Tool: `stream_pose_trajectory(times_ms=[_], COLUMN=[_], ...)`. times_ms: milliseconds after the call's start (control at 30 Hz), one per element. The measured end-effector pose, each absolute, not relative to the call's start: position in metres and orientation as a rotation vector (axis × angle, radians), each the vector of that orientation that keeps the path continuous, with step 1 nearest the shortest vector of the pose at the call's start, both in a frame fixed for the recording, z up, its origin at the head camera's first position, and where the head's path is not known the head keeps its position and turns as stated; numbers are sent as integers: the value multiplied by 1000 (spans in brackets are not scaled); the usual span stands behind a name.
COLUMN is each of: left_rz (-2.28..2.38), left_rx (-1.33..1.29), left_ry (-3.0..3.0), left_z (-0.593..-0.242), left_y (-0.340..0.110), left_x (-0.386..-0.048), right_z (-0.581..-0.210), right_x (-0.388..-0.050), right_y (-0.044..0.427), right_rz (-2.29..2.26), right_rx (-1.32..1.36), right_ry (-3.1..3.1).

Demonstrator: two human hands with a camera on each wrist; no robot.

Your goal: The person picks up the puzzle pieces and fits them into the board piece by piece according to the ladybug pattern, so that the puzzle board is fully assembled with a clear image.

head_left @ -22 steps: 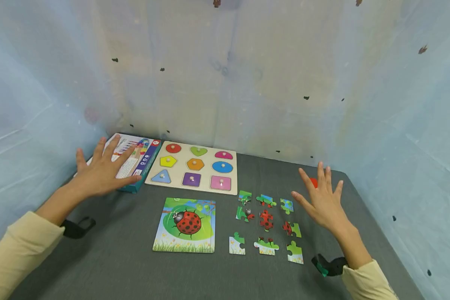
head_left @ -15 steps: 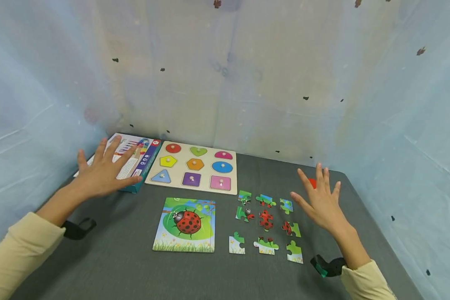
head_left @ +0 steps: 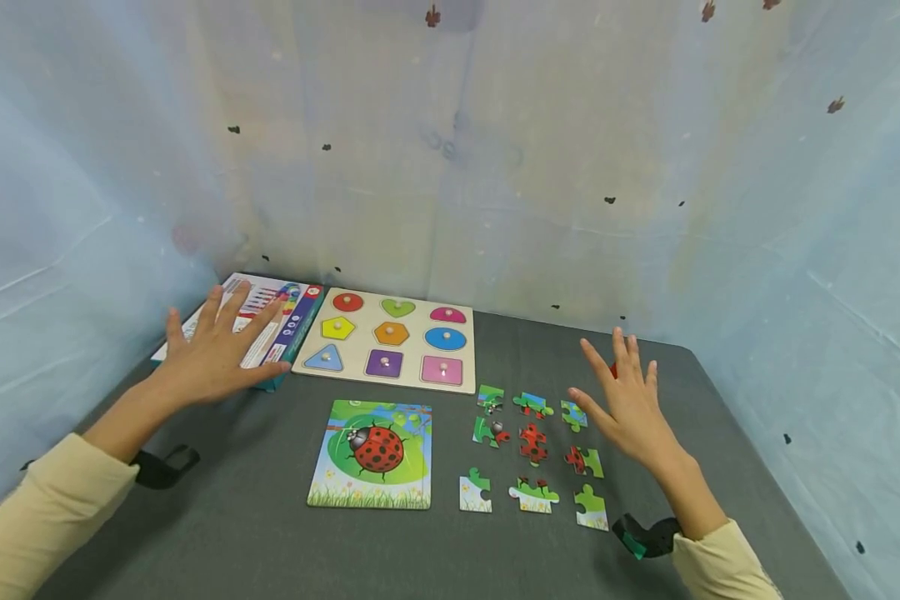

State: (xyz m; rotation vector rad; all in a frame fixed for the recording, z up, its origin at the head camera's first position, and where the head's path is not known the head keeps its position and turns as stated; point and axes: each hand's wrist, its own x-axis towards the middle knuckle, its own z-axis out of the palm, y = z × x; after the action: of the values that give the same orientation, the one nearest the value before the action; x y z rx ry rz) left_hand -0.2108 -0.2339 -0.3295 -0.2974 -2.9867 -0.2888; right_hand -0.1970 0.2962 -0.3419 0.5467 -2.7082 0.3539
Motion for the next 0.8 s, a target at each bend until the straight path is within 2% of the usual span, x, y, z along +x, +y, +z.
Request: stream_pose_trajectory(times_ms=[800], left_rz=[-306], left_rx=[-354], left_ry=[-2996], left_z=[-340], left_y=[-224], left_x=[-207], right_z=[-350], right_x=[-198], right_y=[286], right_rz=[359], right_rx=[553], right_ry=[-2780])
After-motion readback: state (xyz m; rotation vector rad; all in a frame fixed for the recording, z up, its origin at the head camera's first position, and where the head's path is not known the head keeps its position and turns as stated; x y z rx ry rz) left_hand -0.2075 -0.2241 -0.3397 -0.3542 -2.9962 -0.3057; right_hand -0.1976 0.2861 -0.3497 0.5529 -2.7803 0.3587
